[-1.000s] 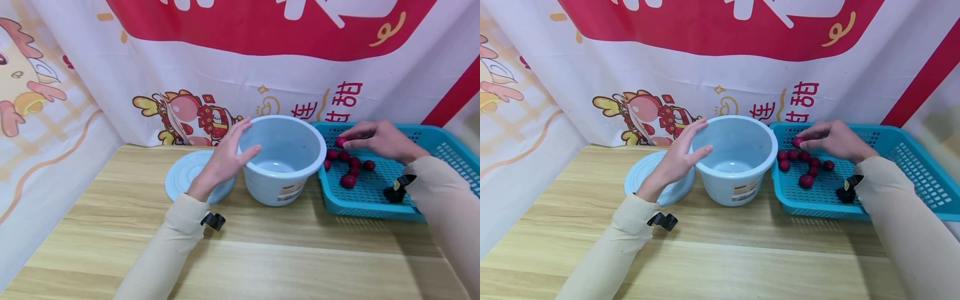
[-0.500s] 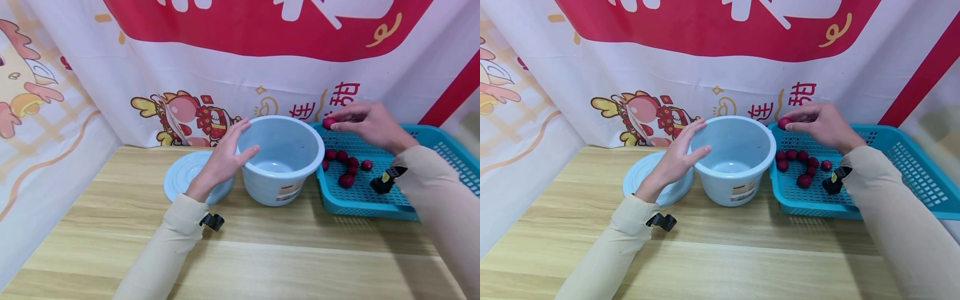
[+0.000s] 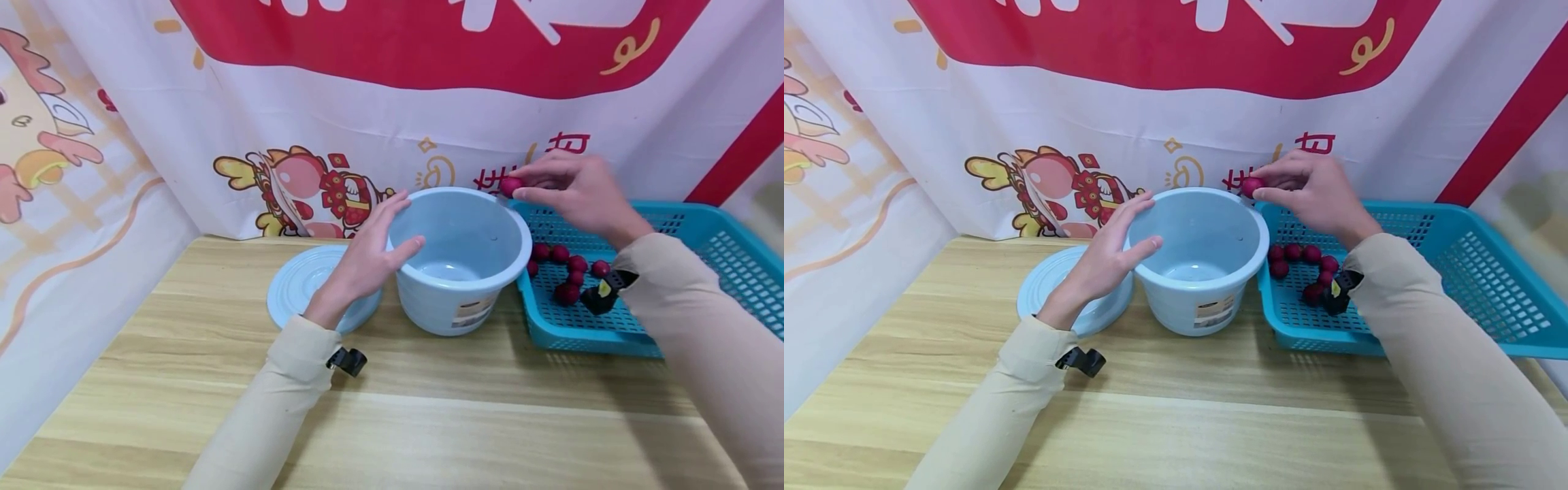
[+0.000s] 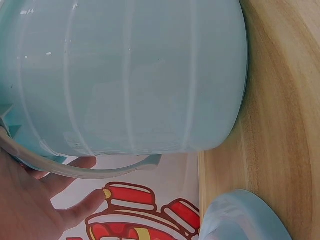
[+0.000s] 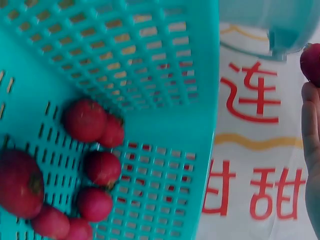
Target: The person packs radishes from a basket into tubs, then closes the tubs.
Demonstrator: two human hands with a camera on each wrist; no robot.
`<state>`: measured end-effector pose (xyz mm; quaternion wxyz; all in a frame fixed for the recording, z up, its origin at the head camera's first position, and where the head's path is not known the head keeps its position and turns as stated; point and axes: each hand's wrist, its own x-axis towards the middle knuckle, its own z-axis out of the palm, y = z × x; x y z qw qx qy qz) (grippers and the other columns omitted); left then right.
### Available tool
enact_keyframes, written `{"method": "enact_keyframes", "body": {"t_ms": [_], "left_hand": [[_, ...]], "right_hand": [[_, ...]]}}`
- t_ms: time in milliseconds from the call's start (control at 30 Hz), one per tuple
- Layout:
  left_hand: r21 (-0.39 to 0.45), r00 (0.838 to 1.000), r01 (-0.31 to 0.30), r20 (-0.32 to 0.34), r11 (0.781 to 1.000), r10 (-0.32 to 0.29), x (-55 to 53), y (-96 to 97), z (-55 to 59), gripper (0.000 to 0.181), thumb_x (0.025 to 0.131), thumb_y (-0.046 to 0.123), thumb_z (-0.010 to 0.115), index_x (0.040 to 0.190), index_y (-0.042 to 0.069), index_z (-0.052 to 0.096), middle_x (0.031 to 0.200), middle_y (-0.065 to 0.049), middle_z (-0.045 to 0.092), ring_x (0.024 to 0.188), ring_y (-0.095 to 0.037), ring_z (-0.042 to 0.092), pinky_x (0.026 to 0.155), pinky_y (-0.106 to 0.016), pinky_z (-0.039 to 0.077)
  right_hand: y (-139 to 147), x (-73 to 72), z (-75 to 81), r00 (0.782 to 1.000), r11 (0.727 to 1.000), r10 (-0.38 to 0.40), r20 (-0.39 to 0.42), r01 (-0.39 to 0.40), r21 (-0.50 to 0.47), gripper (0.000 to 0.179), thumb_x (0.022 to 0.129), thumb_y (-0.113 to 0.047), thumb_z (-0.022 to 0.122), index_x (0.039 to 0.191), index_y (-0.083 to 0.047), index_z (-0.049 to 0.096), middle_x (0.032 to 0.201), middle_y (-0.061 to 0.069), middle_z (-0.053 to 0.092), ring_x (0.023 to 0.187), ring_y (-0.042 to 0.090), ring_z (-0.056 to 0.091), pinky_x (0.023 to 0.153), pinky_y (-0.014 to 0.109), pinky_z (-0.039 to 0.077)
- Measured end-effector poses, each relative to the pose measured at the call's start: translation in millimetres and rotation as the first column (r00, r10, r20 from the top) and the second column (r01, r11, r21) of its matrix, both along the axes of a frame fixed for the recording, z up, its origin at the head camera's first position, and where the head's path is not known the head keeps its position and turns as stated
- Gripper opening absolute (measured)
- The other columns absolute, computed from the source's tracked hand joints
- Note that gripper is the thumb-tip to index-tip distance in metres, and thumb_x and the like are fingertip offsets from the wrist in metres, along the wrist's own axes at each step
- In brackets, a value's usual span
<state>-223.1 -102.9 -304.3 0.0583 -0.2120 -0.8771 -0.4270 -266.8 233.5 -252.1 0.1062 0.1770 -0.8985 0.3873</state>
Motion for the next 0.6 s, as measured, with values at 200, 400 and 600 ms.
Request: {"method": "enact_keyframes", "body": {"t_ms": [200, 400, 600], "left_hand": [[-0.004, 1.000, 0.000, -0.003, 1.000, 0.000, -0.5, 0.7, 0.2, 0.078, 0.099, 0.051, 0.060, 0.165, 0.016, 0.037, 0.177, 0.006, 0.025, 0.162, -0.024, 0.029, 0.126, -0.062, 0.036], [-0.001, 1.000, 0.002, -0.007, 1.000, -0.002, -1.0, 2.7, 0.1, 0.078, 0.099, 0.051, 0.060, 0.165, 0.016, 0.037, 0.177, 0.005, 0.025, 0.162, -0.024, 0.029, 0.126, -0.062, 0.036], [-0.003, 1.000, -0.004, 0.007, 1.000, 0.004, -0.1, 1.2, -0.2, 0.077, 0.099, 0.051, 0.061, 0.165, 0.019, 0.037, 0.177, 0.006, 0.025, 0.162, -0.024, 0.029, 0.124, -0.063, 0.038]], "right_hand": [[-18.3, 4.7, 2.7, 0.996, 0.998, 0.056, -0.062, -0.057, -0.007, 0.041, 0.092, -0.030, 0.084, 0.131, -0.022, 0.077, 0.122, 0.000, 0.071, 0.103, 0.012, 0.066, 0.074, 0.012, 0.058], [-29.6, 8.3, 3.2, 0.993, 0.995, 0.102, -0.057, -0.101, 0.018, 0.040, 0.092, -0.028, 0.084, 0.131, -0.021, 0.077, 0.123, 0.002, 0.069, 0.111, 0.018, 0.060, 0.072, 0.014, 0.058], [-40.8, 9.1, -0.4, 0.991, 0.990, 0.129, -0.041, -0.127, 0.055, 0.038, 0.092, -0.026, 0.084, 0.129, -0.022, 0.079, 0.124, 0.003, 0.070, 0.114, 0.020, 0.059, 0.072, 0.015, 0.057]]}}
